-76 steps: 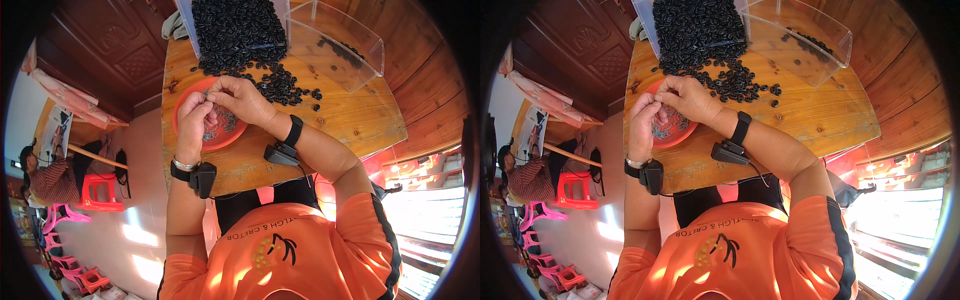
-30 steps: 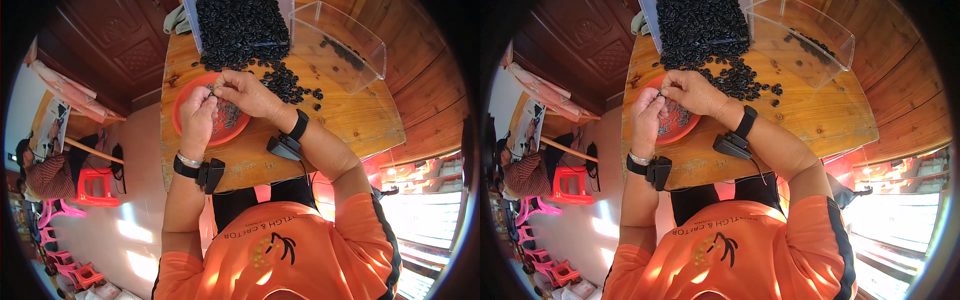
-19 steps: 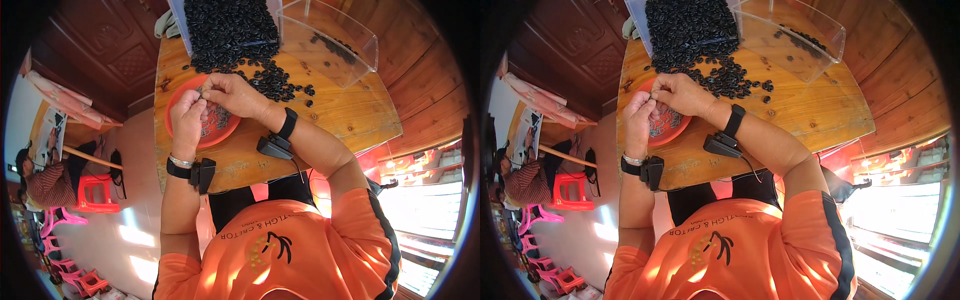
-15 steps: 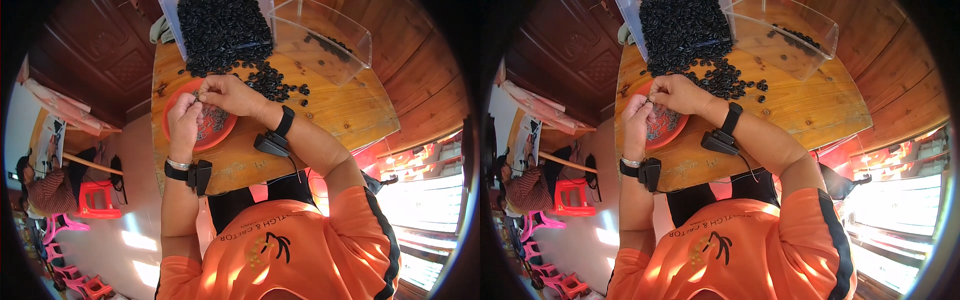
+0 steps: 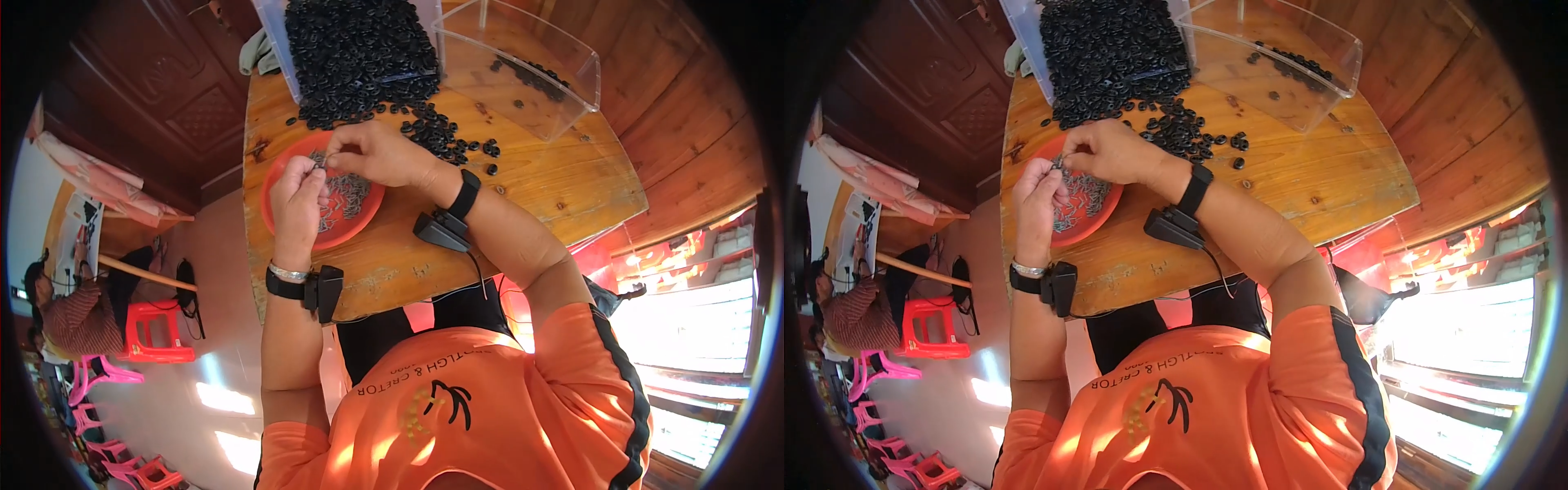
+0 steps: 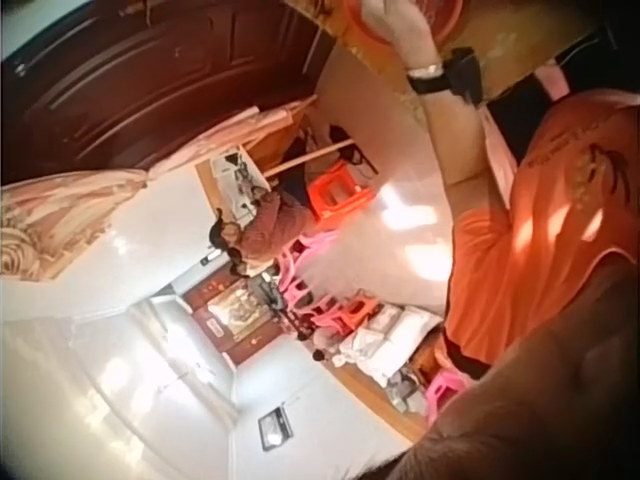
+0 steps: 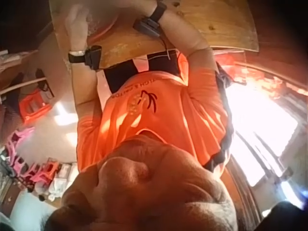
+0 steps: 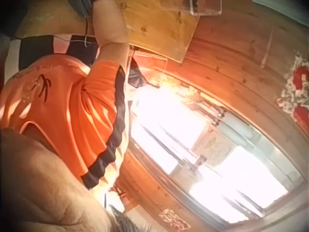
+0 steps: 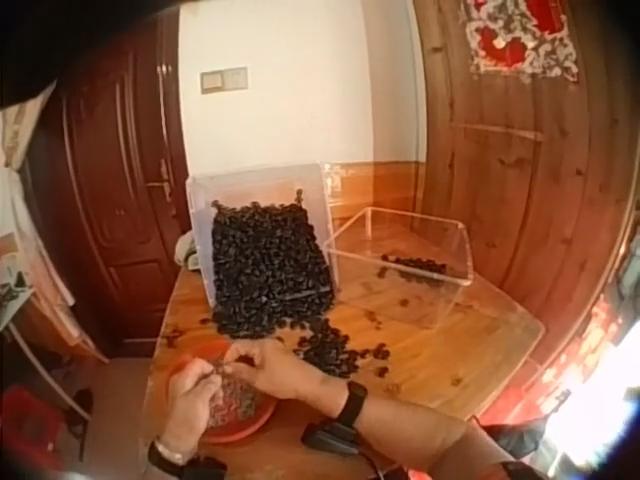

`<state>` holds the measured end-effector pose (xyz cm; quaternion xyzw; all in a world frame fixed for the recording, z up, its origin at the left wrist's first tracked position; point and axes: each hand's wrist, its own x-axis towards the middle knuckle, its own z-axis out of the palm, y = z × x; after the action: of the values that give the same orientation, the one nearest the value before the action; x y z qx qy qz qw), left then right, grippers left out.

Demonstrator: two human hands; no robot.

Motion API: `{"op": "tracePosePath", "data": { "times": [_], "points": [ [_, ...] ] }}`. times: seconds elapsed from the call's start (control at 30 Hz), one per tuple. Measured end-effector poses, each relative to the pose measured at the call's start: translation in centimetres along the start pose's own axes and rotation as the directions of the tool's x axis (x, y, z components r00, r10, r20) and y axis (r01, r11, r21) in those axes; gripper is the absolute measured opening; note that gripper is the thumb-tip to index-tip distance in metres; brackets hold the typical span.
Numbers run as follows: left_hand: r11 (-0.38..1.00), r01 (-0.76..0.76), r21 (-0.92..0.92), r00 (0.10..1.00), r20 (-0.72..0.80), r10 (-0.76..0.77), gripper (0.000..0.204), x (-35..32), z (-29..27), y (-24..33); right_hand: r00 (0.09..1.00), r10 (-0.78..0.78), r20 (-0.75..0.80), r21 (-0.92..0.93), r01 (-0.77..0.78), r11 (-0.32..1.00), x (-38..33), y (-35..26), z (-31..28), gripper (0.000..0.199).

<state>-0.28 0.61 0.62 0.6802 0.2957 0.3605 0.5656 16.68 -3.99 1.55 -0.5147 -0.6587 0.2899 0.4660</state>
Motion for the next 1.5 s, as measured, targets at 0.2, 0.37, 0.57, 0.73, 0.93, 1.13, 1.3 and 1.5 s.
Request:
{"op": "tracePosePath", "data": {
  "times": [0.2, 0.37, 0.57, 0.73, 0.93, 1.13, 1.3, 1.5],
  "points": [
    [1.0, 0.015, 0.027, 1.0, 0.006, -0.015, 0.008, 0.3, -0.6, -0.5, 0.978, -0.198, -0.067, -0.196, 0.181, 0.964, -0.1, -0.6, 0.3, 0.011],
    [0.999, 0.022, 0.036, 1.0, 0.002, -0.022, 0.009, 0.2, -0.3, -0.4, 0.986, -0.148, -0.071, -0.252, 0.126, 0.959, -0.1, -0.5, 0.6, 0.012],
    [0.992, 0.068, -0.107, 0.997, -0.019, -0.071, 0.008, -0.1, 0.1, -0.5, 0.983, -0.128, -0.131, -0.226, 0.097, 0.969, -0.3, -0.5, 1.1, 0.014],
    [0.99, 0.059, -0.13, 0.997, -0.032, -0.064, 0.007, 0.0, 0.3, -0.1, 0.98, -0.13, -0.147, -0.206, 0.098, 0.974, -0.3, -0.7, 0.7, 0.017],
    [0.991, -0.036, -0.133, 0.996, -0.08, 0.026, 0.007, 0.1, -0.7, -0.3, 0.908, -0.014, -0.419, -0.291, -0.119, 0.949, -0.2, -2.0, -5.6, 0.02],
    [0.995, -0.024, -0.095, 0.996, -0.086, 0.016, 0.008, -0.1, -0.2, 0.5, 0.932, 0.049, -0.358, -0.671, -0.294, 0.681, -3.0, 4.1, -13.2, 0.02],
    [0.996, -0.051, -0.08, 0.997, -0.062, 0.046, 0.01, 0.3, -0.4, -0.5, 0.938, 0.216, -0.272, -0.698, -0.347, 0.626, -2.4, 5.8, -12.0, 0.021],
    [0.994, -0.044, -0.104, 0.996, -0.078, 0.036, 0.009, 0.2, -0.4, -0.1, 0.939, 0.318, -0.131, -0.832, -0.279, 0.48, -0.3, 4.8, -10.4, 0.024]
  ]
}}
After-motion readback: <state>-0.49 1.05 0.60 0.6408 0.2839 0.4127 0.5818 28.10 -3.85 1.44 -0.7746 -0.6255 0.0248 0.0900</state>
